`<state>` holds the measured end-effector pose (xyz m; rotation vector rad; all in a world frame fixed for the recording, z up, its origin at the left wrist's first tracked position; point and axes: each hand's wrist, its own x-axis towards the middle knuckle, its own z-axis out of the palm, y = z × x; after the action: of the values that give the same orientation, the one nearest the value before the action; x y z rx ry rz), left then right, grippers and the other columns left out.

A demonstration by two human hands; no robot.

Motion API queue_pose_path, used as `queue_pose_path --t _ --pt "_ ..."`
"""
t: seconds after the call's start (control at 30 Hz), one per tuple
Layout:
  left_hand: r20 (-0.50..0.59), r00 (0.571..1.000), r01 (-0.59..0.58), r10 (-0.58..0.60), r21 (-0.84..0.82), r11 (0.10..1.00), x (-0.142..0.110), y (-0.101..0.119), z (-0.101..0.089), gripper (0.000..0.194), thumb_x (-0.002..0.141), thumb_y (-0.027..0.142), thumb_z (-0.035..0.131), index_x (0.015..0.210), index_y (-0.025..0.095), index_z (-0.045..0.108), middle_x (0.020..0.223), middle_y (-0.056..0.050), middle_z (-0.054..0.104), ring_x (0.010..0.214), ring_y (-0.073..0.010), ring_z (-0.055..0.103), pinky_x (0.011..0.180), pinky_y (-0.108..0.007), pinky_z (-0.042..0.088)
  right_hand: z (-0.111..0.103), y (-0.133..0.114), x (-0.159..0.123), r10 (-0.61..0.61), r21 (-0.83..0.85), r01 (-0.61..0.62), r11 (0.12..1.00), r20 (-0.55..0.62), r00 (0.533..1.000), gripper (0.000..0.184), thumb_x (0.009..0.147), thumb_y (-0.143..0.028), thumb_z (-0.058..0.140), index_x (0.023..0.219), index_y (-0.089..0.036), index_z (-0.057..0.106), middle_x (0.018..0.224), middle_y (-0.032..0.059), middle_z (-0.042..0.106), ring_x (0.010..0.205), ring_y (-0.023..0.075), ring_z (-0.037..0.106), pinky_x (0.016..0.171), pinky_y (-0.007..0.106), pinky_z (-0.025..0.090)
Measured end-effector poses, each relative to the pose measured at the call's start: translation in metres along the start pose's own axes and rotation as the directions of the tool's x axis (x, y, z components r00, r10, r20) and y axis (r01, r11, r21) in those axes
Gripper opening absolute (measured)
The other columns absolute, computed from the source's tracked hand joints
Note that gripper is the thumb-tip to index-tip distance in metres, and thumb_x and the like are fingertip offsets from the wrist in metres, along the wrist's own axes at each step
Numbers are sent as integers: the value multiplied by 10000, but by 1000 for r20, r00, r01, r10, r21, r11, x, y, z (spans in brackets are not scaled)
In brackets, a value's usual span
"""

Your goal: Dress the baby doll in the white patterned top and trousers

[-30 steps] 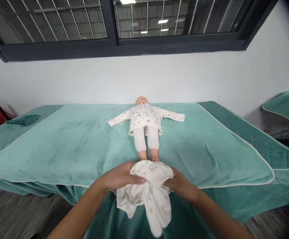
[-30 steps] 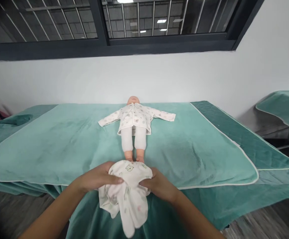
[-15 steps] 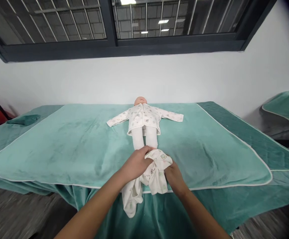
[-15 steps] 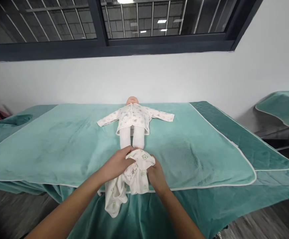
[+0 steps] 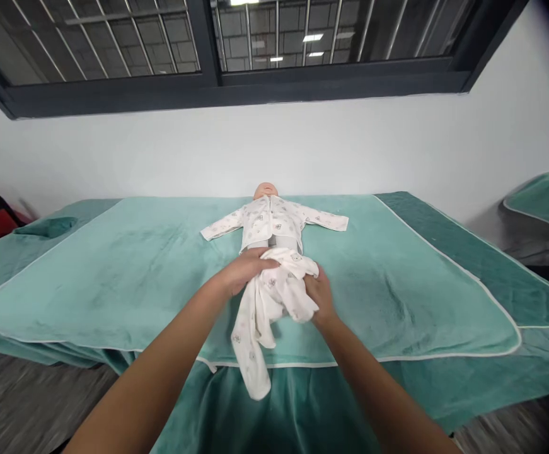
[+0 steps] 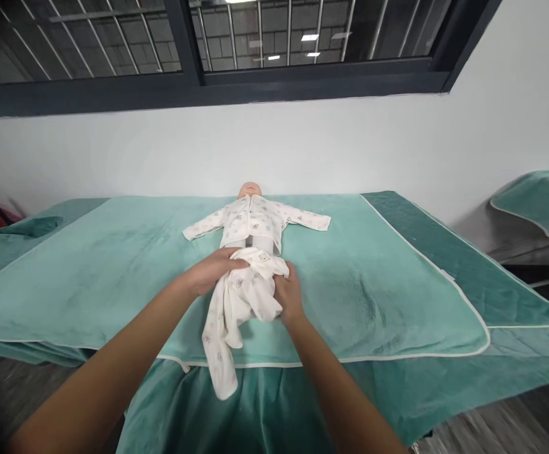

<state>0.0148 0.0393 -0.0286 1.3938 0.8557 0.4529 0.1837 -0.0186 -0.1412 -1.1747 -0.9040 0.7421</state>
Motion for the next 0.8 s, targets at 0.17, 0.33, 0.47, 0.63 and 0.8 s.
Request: queue_pose_path --t 0.17,0.33,0.47,0.63,0.8 --pt "-178 965 -170 193 136 976 35 11 -5 222 702 236 688 913 168 695 873 -14 713 866 -203 656 761 -288 481 14 -1 27 -19 -113 9 994 -92 996 39 750 -260 490 773 -232 507 778 -12 602 784 199 530 732 323 424" --pt "-266 879 -302 396 331 894 64 11 -7 164 727 223 606 873 174 661 899 -1 681 895 -190 614 793 -279 451 17 2 51 -67 -133 54 990 -95 993 48 766 -253 485 779 -235 443 734 -37 522 721 170 466 682 302 380" --pt "-347 778 -377 524 408 831 83 7 -8 192 733 163 547 897 170 646 931 -12 679 941 -185 606 875 -290 439 20 2 64 -67 -162 45 986 -134 989 40 782 -244 485 810 -234 458 804 -29 543 768 165 470 711 288 390" --pt "-253 850 -367 461 343 865 71 -1 -23 211 797 256 635 994 185 662 1026 -30 682 979 -193 616 887 -308 442 12 -2 60 -86 -159 67 985 -116 989 212 746 -179 521 949 -231 557 949 3 615 888 187 548 814 296 447" --pt "-110 951 -283 288 55 957 48 -20 -48 393 846 465 689 1131 195 686 1135 -76 692 1079 -235 612 917 -334 463 0 -32 69 -167 -144 215 966 288 943 335 827 -245 646 1162 -246 625 1125 45 654 1031 230 587 910 341 469"
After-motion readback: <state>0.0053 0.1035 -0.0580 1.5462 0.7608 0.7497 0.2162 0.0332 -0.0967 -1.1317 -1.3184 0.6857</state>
